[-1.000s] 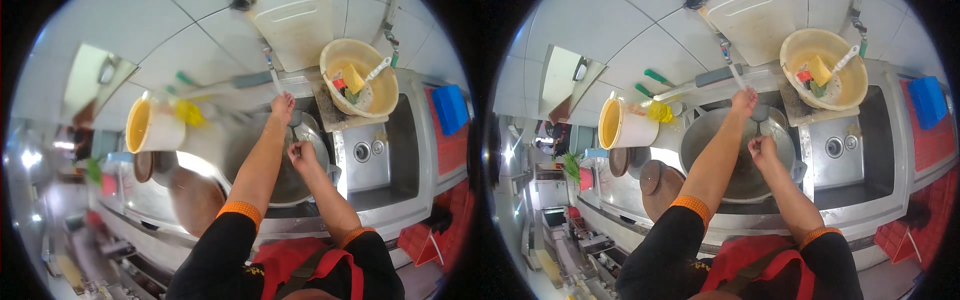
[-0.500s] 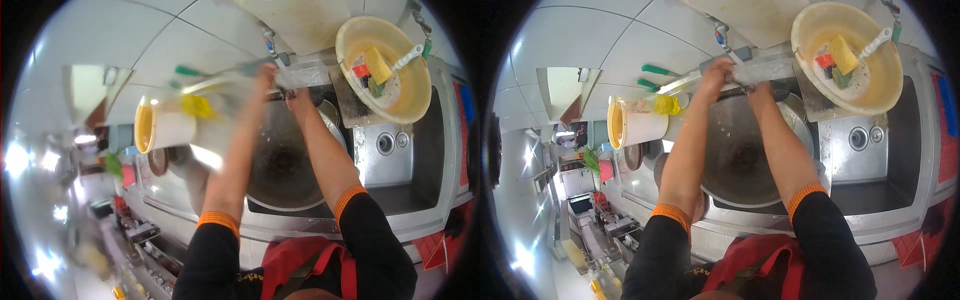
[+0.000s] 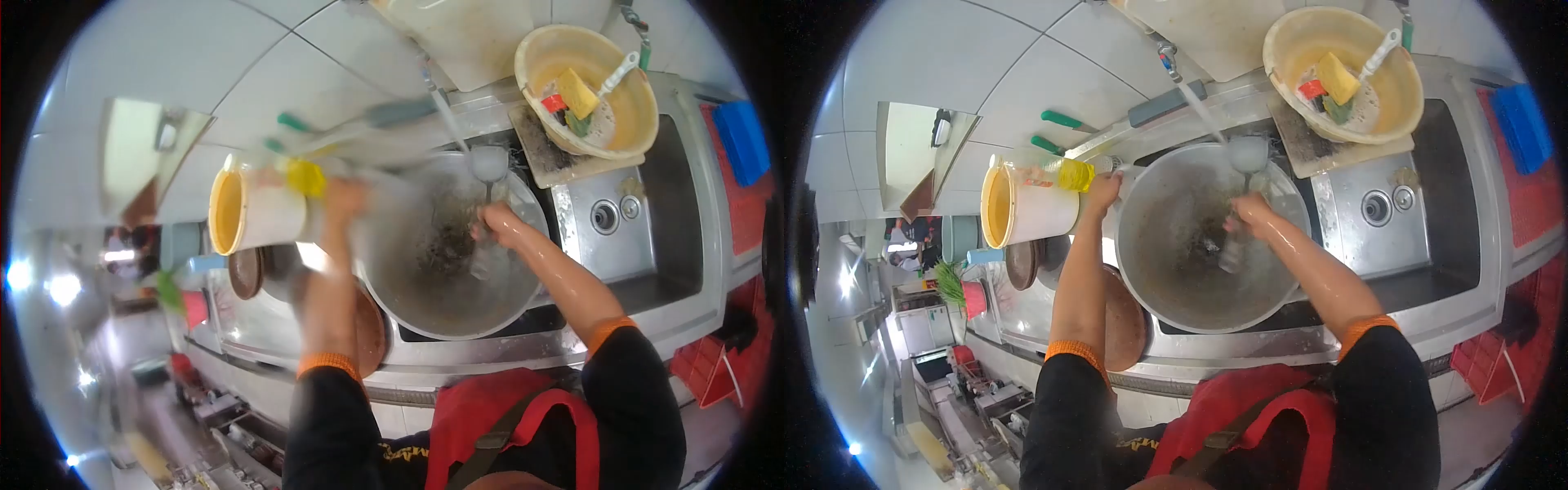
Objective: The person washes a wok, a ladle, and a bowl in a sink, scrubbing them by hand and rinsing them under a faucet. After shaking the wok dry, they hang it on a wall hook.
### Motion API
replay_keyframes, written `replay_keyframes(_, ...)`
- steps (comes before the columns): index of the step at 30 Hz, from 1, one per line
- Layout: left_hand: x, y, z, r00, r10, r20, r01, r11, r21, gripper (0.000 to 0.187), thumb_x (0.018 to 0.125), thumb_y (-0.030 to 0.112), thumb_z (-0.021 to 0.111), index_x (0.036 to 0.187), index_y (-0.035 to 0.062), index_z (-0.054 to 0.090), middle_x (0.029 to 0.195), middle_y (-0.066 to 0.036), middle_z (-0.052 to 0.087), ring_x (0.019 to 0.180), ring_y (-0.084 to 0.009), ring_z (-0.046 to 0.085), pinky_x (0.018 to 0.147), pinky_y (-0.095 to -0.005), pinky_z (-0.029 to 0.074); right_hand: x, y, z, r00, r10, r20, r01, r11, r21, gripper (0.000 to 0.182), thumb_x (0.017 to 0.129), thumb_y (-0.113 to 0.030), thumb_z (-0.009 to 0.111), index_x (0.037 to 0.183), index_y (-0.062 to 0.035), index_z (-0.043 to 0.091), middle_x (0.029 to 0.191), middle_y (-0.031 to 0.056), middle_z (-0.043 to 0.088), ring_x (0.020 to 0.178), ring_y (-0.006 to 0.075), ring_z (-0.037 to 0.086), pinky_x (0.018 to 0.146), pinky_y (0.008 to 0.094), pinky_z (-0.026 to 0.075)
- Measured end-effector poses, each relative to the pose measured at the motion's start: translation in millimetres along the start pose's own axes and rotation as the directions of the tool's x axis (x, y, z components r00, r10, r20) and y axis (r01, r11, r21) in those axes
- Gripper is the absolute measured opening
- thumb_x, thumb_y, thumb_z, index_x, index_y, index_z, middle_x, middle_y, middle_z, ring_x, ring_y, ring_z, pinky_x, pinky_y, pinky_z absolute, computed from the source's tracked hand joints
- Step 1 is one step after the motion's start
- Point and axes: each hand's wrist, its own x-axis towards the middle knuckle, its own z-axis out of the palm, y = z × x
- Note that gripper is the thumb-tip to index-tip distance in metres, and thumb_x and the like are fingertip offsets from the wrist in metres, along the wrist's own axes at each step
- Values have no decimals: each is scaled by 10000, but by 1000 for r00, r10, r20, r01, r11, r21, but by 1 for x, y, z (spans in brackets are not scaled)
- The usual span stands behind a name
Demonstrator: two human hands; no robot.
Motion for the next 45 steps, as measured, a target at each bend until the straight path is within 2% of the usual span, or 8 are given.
replay_keyframes(3, -5, -52, 42, 970, -14, -243, -43, 972, -231, 415, 852, 386, 568, 841, -27, 610, 789, -146, 630, 699, -257, 577, 628, -371, 423, -49, 22, -40, 961, -274, 32, 92, 211, -973, 246, 793, -85, 516, 978, 73, 546, 895, 233, 619, 820, 317, 646, 715, 412, 518)
replay_keyframes(10, -98, -61, 78, 730, -417, -541, -79, 735, -673, 440, 930, 362, 498, 613, 58, 503, 582, 48, 390, 536, -76, 317, 495, -259, 264, -124, 51, -46, 926, -341, 160, -73, -579, -812, 161, 784, -146, 565, 836, -73, 698, 963, 173, 655, 874, 255, 653, 687, 355, 518)
replay_keyframes(18, -221, -11, 120, 670, -634, -387, -15, 509, -860, 364, 961, 270, 416, 697, 38, 508, 640, 16, 434, 595, -92, 384, 568, -262, 330, -191, 98, 11, 932, -42, 361, 259, -621, -740, 173, 750, -141, 557, 791, -31, 684, 801, 157, 669, 827, 301, 654, 688, 383, 518)
replay_keyframes(20, -243, 16, 114, 642, -691, -331, -22, 415, -910, 364, 964, 274, 407, 700, 41, 503, 645, 16, 430, 599, -92, 386, 569, -260, 331, -189, 97, 46, 891, 69, 448, 448, -285, -848, 196, 743, -125, 533, 812, 11, 656, 810, 194, 653, 836, 354, 635, 715, 410, 510)
replay_keyframes(26, -305, 87, 68, 640, -768, -21, -22, 9, -1000, 320, 980, 290, 370, 780, 68, 487, 673, 25, 415, 630, -89, 379, 595, -254, 333, -92, 129, 84, 841, -308, 444, 379, -248, -891, 212, 764, -117, 502, 887, -28, 651, 893, 231, 630, 855, 395, 613, 738, 464, 487)
replay_keyframes(33, -321, 102, 63, 653, -729, -203, -224, 70, -972, 304, 986, 251, 368, 780, 54, 475, 734, 14, 437, 688, -86, 389, 636, -237, 334, -229, 84, 61, 915, 190, 356, 396, -589, -705, 192, 724, -95, 562, 850, -32, 693, 911, 172, 666, 864, 309, 650, 706, 387, 516)
replay_keyframes(39, -305, 122, 17, 698, -536, -475, -274, 414, -868, 321, 965, 244, 414, 726, 35, 460, 656, 5, 420, 628, -88, 378, 595, -245, 313, -114, 134, -10, 896, -337, 287, -44, -713, -700, 167, 780, -159, 550, 781, -76, 695, 828, 112, 677, 811, 252, 663, 649, 372, 510)
replay_keyframes(45, -315, 134, 3, 697, -452, -556, -249, 575, -779, 328, 965, 256, 411, 729, 31, 446, 625, 1, 417, 592, -89, 378, 551, -250, 315, -208, 89, 39, 921, -211, 328, 71, -736, -673, 165, 774, -169, 565, 816, -128, 720, 853, 46, 691, 819, 220, 668, 639, 328, 515)
